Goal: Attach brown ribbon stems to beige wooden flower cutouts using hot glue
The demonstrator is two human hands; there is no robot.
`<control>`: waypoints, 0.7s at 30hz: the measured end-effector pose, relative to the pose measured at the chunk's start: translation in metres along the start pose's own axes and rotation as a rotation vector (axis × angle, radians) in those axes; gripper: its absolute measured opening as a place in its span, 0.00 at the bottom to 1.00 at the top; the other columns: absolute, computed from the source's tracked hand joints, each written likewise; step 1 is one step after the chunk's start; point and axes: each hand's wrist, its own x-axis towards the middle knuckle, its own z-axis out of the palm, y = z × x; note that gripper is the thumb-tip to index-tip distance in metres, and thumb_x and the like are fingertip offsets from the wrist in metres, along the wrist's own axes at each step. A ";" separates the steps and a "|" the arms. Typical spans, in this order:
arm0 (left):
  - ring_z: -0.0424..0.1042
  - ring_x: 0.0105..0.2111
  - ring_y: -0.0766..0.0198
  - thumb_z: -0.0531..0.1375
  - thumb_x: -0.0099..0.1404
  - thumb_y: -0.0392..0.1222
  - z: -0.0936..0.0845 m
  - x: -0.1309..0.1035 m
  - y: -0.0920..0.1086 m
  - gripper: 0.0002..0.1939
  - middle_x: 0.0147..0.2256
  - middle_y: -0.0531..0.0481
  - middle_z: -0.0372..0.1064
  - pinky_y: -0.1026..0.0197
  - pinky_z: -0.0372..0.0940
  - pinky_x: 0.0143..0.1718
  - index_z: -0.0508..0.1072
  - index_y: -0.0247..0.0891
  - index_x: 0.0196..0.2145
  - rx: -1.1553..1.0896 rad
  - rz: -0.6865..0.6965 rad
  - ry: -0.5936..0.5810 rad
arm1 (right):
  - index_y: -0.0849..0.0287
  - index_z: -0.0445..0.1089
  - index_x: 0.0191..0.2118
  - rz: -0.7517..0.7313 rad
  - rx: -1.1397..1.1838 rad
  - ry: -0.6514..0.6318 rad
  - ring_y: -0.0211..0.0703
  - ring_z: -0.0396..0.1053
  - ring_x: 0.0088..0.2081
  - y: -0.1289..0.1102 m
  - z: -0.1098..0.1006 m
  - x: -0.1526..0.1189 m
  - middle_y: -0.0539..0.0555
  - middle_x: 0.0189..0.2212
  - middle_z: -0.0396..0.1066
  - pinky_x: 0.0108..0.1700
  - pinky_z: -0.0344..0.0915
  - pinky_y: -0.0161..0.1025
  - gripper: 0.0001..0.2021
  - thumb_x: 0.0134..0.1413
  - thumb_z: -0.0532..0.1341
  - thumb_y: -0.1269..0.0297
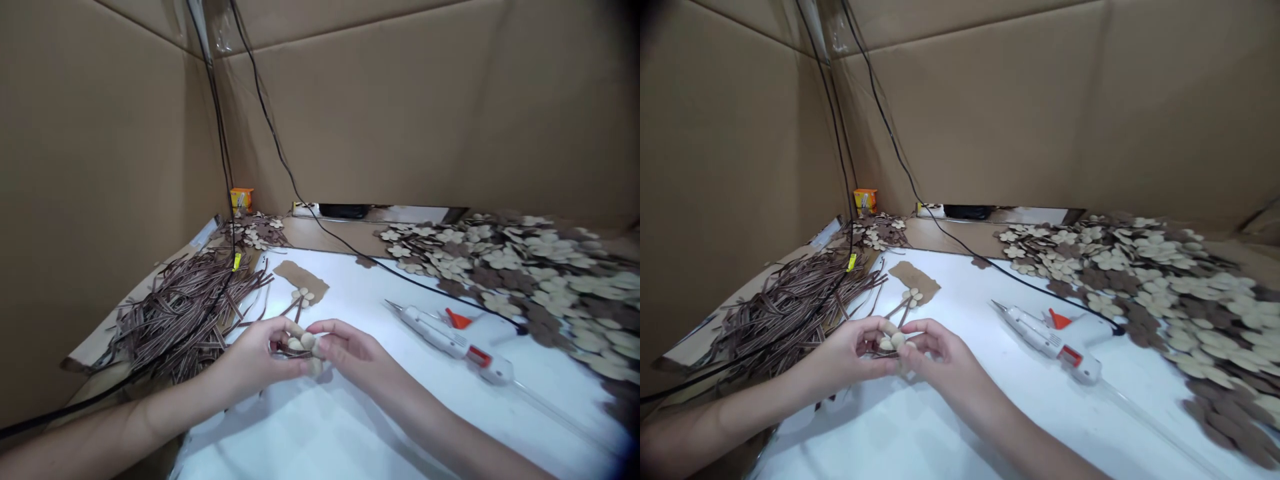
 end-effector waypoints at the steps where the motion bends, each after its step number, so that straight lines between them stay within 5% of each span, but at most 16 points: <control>1: 0.66 0.31 0.66 0.66 0.49 0.38 0.000 0.000 0.000 0.13 0.29 0.51 0.68 0.64 0.60 0.34 0.68 0.34 0.33 0.012 0.013 0.014 | 0.57 0.64 0.42 -0.011 -0.006 -0.008 0.40 0.67 0.36 0.001 0.000 0.000 0.52 0.34 0.71 0.38 0.60 0.37 0.20 0.48 0.62 0.48; 15: 0.66 0.34 0.66 0.62 0.52 0.35 0.005 -0.009 0.011 0.10 0.34 0.51 0.70 0.66 0.59 0.34 0.70 0.36 0.35 0.191 0.140 0.104 | 0.54 0.60 0.44 -0.070 0.021 -0.021 0.39 0.67 0.39 -0.004 0.001 -0.006 0.50 0.34 0.68 0.41 0.60 0.37 0.17 0.52 0.62 0.56; 21: 0.64 0.36 0.62 0.60 0.55 0.46 -0.002 -0.013 0.016 0.10 0.34 0.51 0.68 0.63 0.58 0.37 0.73 0.40 0.34 0.419 0.114 0.115 | 0.53 0.61 0.45 -0.114 0.021 -0.009 0.41 0.69 0.39 0.000 -0.002 -0.005 0.49 0.32 0.70 0.43 0.60 0.39 0.15 0.52 0.62 0.61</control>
